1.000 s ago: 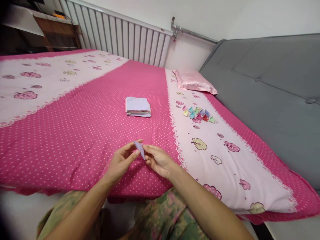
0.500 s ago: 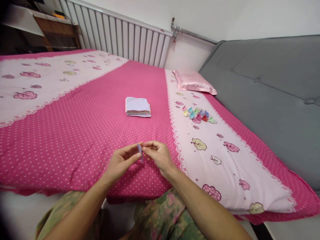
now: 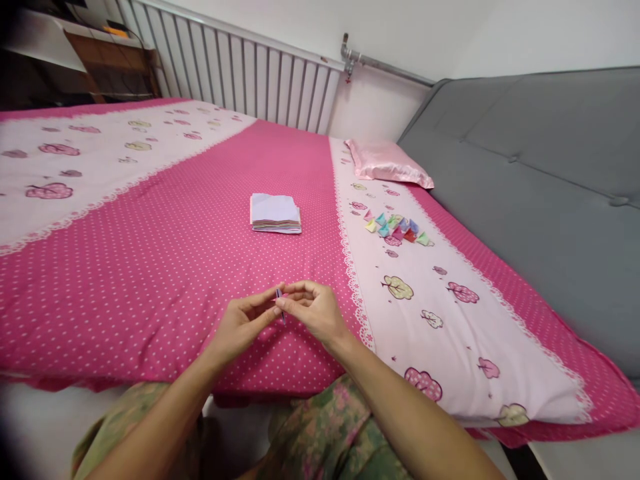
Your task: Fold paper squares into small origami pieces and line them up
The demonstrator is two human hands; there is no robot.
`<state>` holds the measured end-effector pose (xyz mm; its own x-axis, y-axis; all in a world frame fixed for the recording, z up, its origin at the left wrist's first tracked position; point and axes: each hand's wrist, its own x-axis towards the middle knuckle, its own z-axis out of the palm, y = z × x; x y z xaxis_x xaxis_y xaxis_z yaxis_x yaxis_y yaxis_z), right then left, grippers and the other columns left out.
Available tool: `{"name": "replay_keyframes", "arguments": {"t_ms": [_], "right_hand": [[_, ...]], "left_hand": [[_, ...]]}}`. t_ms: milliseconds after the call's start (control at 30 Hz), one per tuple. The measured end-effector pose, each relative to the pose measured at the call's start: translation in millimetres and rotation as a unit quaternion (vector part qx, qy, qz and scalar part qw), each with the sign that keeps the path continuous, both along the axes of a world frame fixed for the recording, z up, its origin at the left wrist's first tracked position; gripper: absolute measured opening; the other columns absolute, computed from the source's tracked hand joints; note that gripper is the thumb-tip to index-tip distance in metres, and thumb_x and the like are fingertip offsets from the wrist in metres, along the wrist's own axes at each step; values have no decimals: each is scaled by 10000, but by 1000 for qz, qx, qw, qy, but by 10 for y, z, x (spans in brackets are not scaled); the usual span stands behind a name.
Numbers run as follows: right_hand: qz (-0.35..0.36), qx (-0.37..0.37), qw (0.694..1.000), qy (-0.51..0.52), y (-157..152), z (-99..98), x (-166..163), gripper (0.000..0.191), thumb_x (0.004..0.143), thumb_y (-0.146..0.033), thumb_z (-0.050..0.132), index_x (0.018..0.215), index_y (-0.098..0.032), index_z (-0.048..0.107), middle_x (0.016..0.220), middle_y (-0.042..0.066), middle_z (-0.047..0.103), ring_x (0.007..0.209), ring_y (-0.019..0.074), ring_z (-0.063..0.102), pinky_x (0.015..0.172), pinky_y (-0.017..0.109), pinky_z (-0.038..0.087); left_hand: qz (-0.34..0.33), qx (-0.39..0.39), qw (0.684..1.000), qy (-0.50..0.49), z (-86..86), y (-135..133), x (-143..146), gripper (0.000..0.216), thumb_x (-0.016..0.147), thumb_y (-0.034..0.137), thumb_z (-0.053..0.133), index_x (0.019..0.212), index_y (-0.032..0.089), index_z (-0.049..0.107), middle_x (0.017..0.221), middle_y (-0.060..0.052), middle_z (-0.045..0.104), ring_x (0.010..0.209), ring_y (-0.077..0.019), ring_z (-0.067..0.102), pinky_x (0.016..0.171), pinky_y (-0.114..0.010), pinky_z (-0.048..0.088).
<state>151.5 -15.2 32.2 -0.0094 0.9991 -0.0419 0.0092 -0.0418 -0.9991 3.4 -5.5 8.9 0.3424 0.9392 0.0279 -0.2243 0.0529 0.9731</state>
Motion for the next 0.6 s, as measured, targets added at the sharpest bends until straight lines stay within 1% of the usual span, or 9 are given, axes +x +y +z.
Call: {"name": "replay_keyframes", "arguments": {"t_ms": [100,200,300,367,467,600], "right_hand": [[5,16,1000,-21,-3,-1,1,269,621,-301,721,823,-142,642,739,51,677,680,156,644,671,280,519],[-1,51,995,-83,-22,11,-22,224,667,-282,671,834,-134,647,762,72,681,688,166,647,658,281,524],[-18,81,984,-158,-50,29,-61,212,687,-241,623,870,-136,649,746,68,674,630,154,640,576,249,519],[-24,87,979,-181,-62,32,-81,216,682,-210,599,881,-145,650,734,56,672,576,138,627,516,226,502],[-23,81,982,-169,-59,21,-89,214,664,-162,569,857,-154,660,750,49,681,574,130,624,510,214,496],[-9,61,991,-119,-33,-5,-71,220,649,-131,559,835,-154,674,781,51,695,660,146,642,611,239,513]], "left_hand": [[7,-3,1000,-3,28,0,8,399,664,219,666,1057,153,639,928,-82,704,834,-197,639,770,-326,495],[31,-14,999,-1,56,4,17,375,641,195,669,1012,139,663,867,-78,712,787,-186,644,738,-298,500],[44,-15,999,6,64,8,23,336,631,162,649,964,124,679,847,-84,711,760,-186,648,732,-297,500],[49,-10,999,11,53,11,26,333,634,140,625,963,120,670,849,-87,708,755,-186,649,728,-301,499],[63,-3,998,9,22,19,30,342,629,114,604,968,123,647,891,-90,699,779,-185,645,721,-295,498],[74,7,997,-16,9,29,35,350,609,92,608,957,135,617,971,-95,673,860,-183,630,768,-289,482]]}}
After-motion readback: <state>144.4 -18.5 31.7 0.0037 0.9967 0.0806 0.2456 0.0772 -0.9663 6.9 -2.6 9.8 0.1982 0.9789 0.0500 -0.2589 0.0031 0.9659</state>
